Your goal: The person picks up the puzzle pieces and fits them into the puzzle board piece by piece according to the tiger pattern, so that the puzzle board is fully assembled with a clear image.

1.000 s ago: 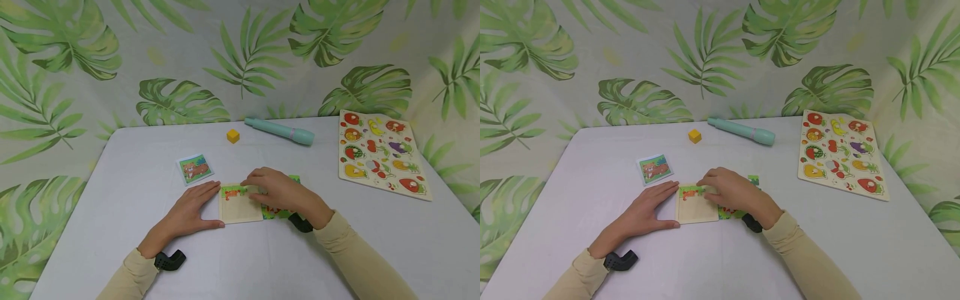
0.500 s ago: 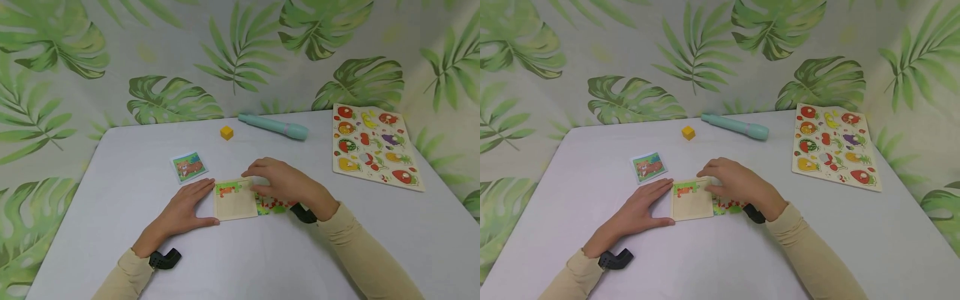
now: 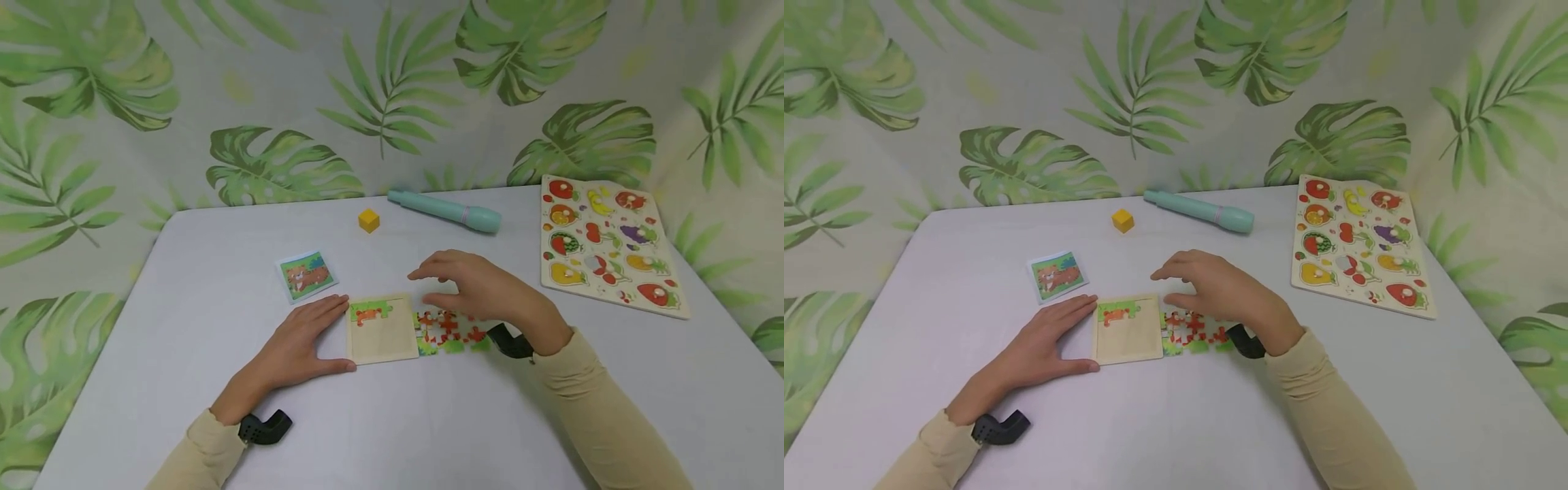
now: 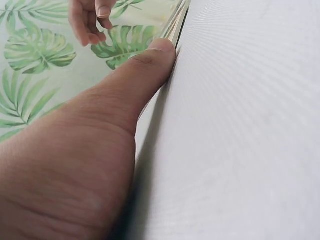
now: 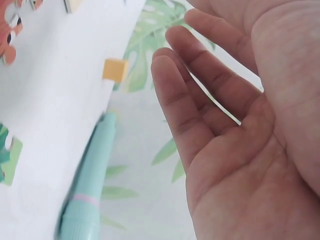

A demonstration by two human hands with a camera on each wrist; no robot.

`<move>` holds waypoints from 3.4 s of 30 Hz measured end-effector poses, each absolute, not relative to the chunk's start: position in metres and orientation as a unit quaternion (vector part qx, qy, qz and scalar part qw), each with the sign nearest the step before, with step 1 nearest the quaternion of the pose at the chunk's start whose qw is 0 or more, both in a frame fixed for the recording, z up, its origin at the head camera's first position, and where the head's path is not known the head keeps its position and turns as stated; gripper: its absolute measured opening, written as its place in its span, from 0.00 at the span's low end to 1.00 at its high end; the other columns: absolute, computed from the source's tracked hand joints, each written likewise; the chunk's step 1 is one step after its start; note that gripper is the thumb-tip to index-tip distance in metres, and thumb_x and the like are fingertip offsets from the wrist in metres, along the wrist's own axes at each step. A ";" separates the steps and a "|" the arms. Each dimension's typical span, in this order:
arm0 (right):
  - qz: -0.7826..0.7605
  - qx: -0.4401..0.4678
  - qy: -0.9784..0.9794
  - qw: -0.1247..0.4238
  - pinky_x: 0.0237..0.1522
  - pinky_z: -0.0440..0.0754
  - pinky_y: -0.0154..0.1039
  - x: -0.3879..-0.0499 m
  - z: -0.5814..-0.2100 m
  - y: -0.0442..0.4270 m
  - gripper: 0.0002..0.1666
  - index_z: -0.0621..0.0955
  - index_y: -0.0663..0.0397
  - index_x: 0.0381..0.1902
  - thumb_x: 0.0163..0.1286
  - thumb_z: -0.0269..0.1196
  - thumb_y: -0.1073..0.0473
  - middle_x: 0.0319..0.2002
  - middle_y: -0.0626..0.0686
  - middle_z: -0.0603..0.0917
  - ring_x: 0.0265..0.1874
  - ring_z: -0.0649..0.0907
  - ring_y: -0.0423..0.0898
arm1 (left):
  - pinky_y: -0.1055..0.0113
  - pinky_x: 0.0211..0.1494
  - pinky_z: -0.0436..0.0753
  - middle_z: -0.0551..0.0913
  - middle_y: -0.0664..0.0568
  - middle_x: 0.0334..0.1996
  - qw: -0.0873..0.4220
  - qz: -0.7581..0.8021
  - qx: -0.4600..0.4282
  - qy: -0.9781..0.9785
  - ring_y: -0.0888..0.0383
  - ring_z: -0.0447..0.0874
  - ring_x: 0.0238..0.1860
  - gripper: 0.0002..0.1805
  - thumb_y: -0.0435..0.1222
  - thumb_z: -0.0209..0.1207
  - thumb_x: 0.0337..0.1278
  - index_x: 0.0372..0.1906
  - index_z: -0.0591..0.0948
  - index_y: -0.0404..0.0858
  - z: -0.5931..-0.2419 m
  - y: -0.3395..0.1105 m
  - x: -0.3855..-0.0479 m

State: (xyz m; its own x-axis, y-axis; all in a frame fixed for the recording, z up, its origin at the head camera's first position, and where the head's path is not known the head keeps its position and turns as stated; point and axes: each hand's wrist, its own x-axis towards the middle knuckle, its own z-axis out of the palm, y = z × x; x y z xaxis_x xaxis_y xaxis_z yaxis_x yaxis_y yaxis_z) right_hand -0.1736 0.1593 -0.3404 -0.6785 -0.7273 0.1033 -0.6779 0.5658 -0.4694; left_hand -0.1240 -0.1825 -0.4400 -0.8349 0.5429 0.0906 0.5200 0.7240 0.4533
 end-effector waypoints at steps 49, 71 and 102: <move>-0.284 -0.315 0.893 0.151 0.60 0.82 0.52 -0.199 -0.352 0.218 0.29 0.82 0.55 0.64 0.66 0.74 0.59 0.59 0.56 0.85 0.56 0.84 0.56 | 0.42 0.77 0.63 0.63 0.52 0.80 0.015 0.233 0.286 0.929 0.48 0.60 0.79 0.58 0.71 0.66 0.48 0.79 0.66 0.42 -0.444 -0.183 -0.122; -0.283 -0.268 0.901 0.189 0.61 0.81 0.52 -0.212 -0.370 0.230 0.23 0.85 0.55 0.58 0.66 0.74 0.59 0.55 0.52 0.87 0.54 0.83 0.51 | 0.42 0.76 0.63 0.63 0.54 0.80 0.010 0.240 0.283 0.929 0.49 0.60 0.79 0.58 0.72 0.66 0.49 0.79 0.66 0.43 -0.444 -0.184 -0.121; -0.229 -0.283 0.916 0.170 0.54 0.83 0.46 -0.219 -0.383 0.231 0.20 0.89 0.49 0.54 0.63 0.75 0.59 0.47 0.47 0.87 0.46 0.84 0.43 | 0.43 0.77 0.64 0.63 0.54 0.79 0.005 0.238 0.287 0.928 0.51 0.61 0.79 0.58 0.70 0.69 0.47 0.79 0.67 0.42 -0.443 -0.184 -0.123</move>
